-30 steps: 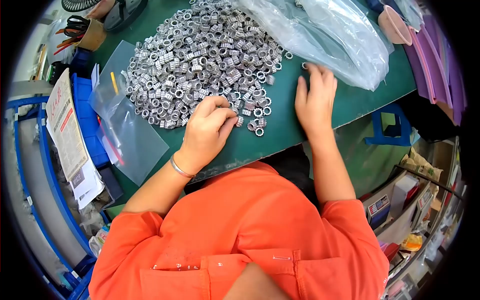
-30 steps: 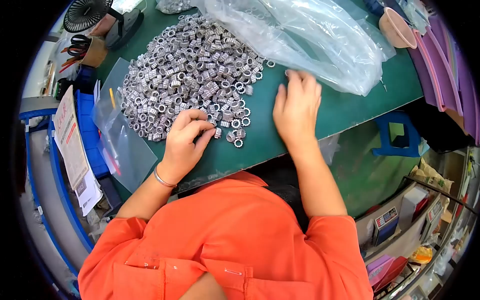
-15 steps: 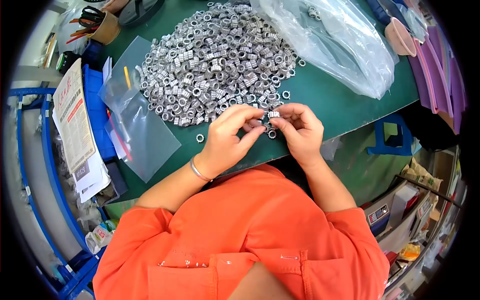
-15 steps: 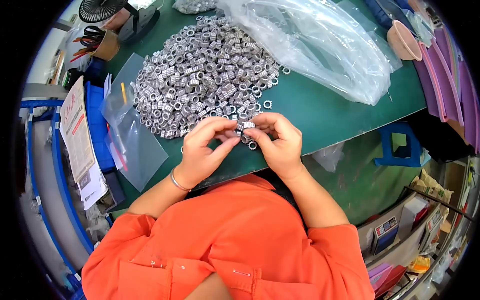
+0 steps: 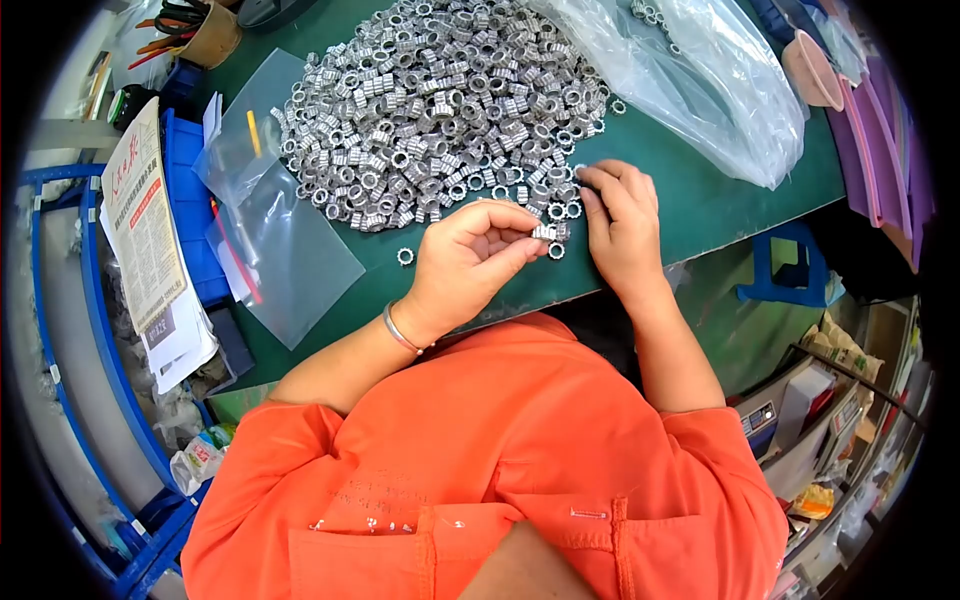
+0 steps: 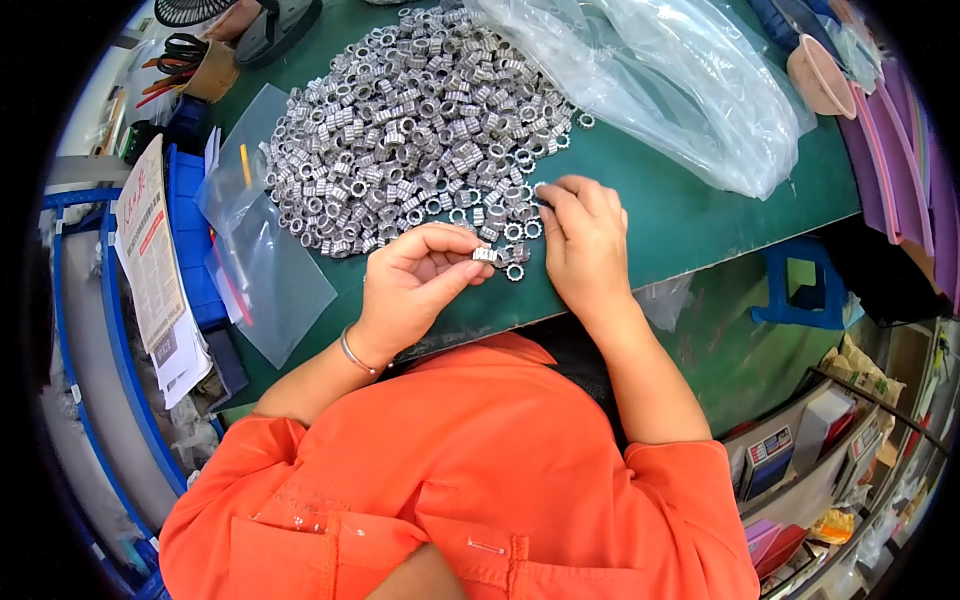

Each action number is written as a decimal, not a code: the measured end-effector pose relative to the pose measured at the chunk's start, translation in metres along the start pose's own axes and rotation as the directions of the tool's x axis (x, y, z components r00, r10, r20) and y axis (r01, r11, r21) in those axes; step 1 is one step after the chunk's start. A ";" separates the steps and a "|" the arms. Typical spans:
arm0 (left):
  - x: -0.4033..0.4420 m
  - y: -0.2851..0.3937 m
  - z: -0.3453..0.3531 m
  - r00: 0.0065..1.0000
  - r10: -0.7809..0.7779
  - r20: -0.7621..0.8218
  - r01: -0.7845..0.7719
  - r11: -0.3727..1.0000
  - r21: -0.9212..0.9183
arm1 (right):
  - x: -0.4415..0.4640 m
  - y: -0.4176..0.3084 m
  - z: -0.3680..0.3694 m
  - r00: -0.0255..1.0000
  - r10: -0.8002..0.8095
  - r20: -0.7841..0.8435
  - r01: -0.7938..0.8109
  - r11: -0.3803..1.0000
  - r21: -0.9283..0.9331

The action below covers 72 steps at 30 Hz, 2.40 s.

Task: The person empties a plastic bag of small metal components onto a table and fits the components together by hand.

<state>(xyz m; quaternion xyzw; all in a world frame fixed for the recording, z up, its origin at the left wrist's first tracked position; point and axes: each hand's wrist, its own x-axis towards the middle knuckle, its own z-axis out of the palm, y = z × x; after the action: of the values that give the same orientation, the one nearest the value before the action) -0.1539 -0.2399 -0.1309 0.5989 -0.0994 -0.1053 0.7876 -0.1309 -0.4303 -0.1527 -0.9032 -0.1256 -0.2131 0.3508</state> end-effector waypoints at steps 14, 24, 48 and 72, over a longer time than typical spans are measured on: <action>-0.003 0.002 -0.007 0.948 -0.318 -0.013 0.299 0.905 -0.303 | -0.010 -0.040 -0.010 0.991 -0.129 0.035 0.107 0.922 0.371; -0.009 0.000 -0.008 0.995 0.091 -0.030 -0.077 0.948 0.310 | -0.001 -0.001 -0.004 0.999 0.014 0.043 -0.012 0.998 -0.056; -0.007 0.006 -0.004 0.996 0.090 0.027 -0.094 0.929 0.358 | -0.020 -0.042 -0.010 0.937 0.184 0.296 -0.342 0.644 0.684; -0.010 0.003 -0.009 0.996 0.086 0.015 -0.085 0.908 0.411 | -0.001 -0.024 -0.012 0.995 -0.004 0.100 -0.002 0.998 0.058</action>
<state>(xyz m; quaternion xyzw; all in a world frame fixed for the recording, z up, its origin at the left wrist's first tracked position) -0.1605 -0.2282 -0.1304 0.7464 -0.1442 -0.0466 0.6480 -0.1441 -0.4219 -0.1312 -0.9021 -0.1495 -0.1643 0.3699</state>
